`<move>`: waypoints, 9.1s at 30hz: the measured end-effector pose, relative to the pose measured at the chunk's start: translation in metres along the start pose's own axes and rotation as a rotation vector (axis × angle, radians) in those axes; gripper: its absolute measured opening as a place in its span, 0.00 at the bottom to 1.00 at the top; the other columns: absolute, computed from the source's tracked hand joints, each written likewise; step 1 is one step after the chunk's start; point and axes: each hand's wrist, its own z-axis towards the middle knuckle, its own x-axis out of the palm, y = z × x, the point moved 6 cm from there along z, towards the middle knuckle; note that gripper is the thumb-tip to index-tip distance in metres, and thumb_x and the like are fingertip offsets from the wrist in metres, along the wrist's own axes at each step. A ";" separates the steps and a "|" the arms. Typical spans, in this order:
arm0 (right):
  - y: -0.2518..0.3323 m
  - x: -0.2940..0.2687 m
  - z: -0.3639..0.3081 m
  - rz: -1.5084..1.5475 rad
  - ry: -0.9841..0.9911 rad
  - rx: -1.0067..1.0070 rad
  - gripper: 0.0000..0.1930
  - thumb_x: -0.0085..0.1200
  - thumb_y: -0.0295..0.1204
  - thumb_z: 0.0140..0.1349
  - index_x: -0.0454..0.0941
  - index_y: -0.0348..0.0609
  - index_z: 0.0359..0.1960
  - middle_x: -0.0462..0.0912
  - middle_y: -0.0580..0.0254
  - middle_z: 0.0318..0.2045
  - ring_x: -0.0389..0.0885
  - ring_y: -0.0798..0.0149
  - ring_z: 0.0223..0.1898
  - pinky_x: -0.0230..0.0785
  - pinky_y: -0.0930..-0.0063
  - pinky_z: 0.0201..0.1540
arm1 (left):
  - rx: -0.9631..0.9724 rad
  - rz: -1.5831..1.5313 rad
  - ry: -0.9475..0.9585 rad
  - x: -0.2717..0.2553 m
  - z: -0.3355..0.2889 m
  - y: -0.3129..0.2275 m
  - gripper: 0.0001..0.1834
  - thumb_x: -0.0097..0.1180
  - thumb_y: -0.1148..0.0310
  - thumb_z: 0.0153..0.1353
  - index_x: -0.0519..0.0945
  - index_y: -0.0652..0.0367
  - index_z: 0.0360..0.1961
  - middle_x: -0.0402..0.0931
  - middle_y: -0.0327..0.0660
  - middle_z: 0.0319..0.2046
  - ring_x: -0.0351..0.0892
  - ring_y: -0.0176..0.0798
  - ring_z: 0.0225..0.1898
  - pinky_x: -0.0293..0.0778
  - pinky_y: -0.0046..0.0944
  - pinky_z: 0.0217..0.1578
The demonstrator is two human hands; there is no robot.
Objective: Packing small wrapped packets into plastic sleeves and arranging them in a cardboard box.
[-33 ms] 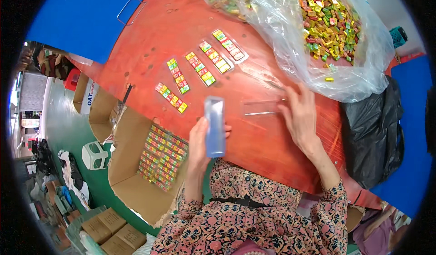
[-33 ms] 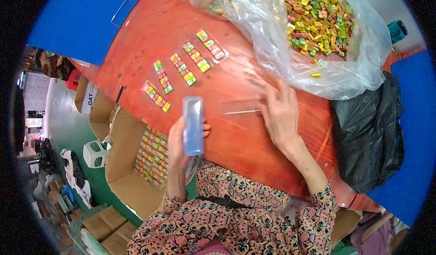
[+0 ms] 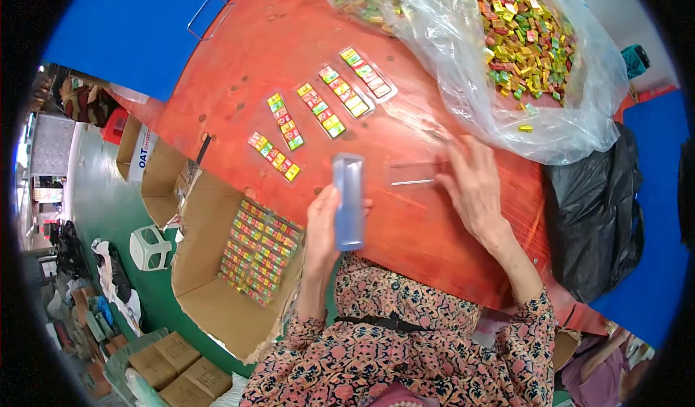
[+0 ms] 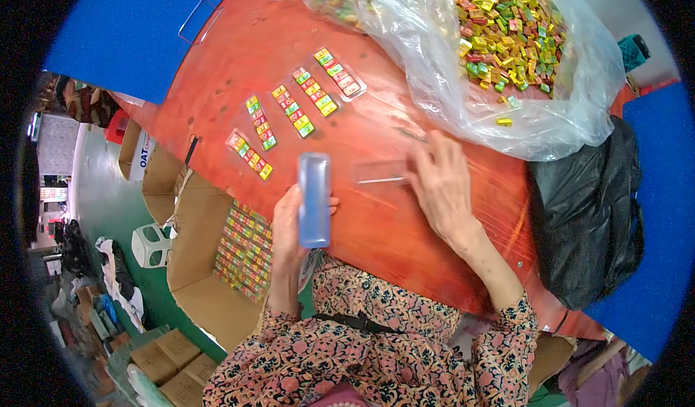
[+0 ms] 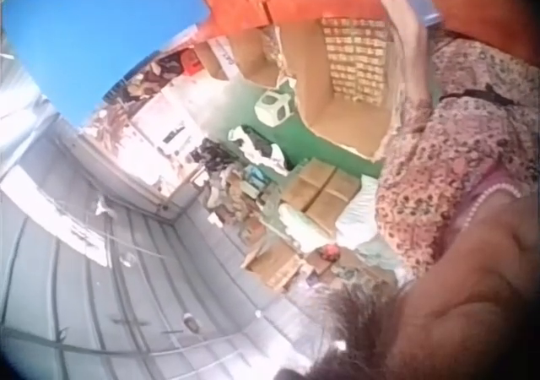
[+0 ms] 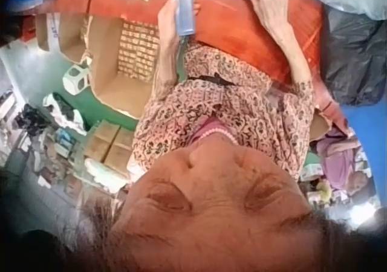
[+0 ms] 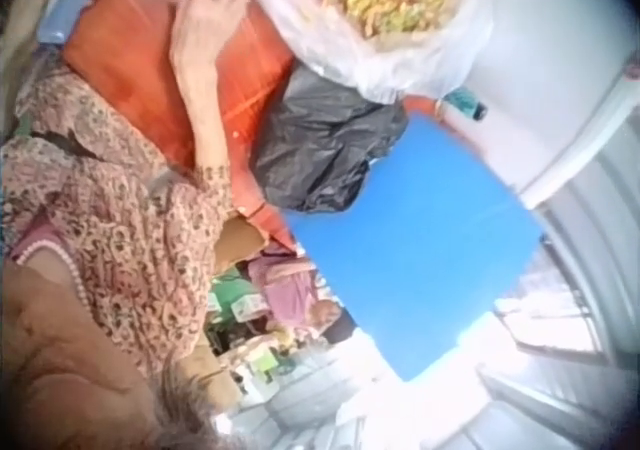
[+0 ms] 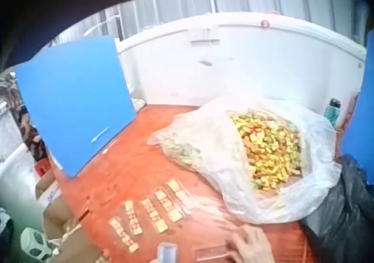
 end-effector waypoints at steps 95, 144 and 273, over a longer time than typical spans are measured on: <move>0.051 0.141 0.153 0.605 0.166 0.272 0.12 0.51 0.29 0.52 0.74 0.29 0.31 0.77 0.49 0.24 0.76 0.57 0.26 0.68 0.67 0.31 | 0.535 0.450 -0.240 -0.006 0.116 -0.074 0.20 0.53 0.81 0.48 0.70 0.71 0.45 0.70 0.46 0.38 0.77 0.39 0.36 0.76 0.33 0.34; 0.161 0.143 0.123 0.685 0.459 -0.024 0.17 0.52 0.31 0.53 0.72 0.29 0.40 0.76 0.41 0.31 0.76 0.50 0.37 0.66 0.62 0.39 | 0.472 0.164 -0.483 -0.093 0.017 -0.070 0.20 0.49 0.78 0.55 0.66 0.72 0.50 0.70 0.47 0.44 0.70 0.36 0.46 0.66 0.33 0.49; 0.071 0.169 0.146 -0.312 0.221 -0.435 0.27 0.29 0.43 0.65 0.52 0.42 0.62 0.52 0.45 0.61 0.49 0.48 0.62 0.42 0.58 0.62 | -0.053 1.114 -1.661 -0.478 -0.266 0.093 0.16 0.58 0.68 0.38 0.72 0.61 0.31 0.75 0.51 0.24 0.75 0.55 0.29 0.69 0.48 0.31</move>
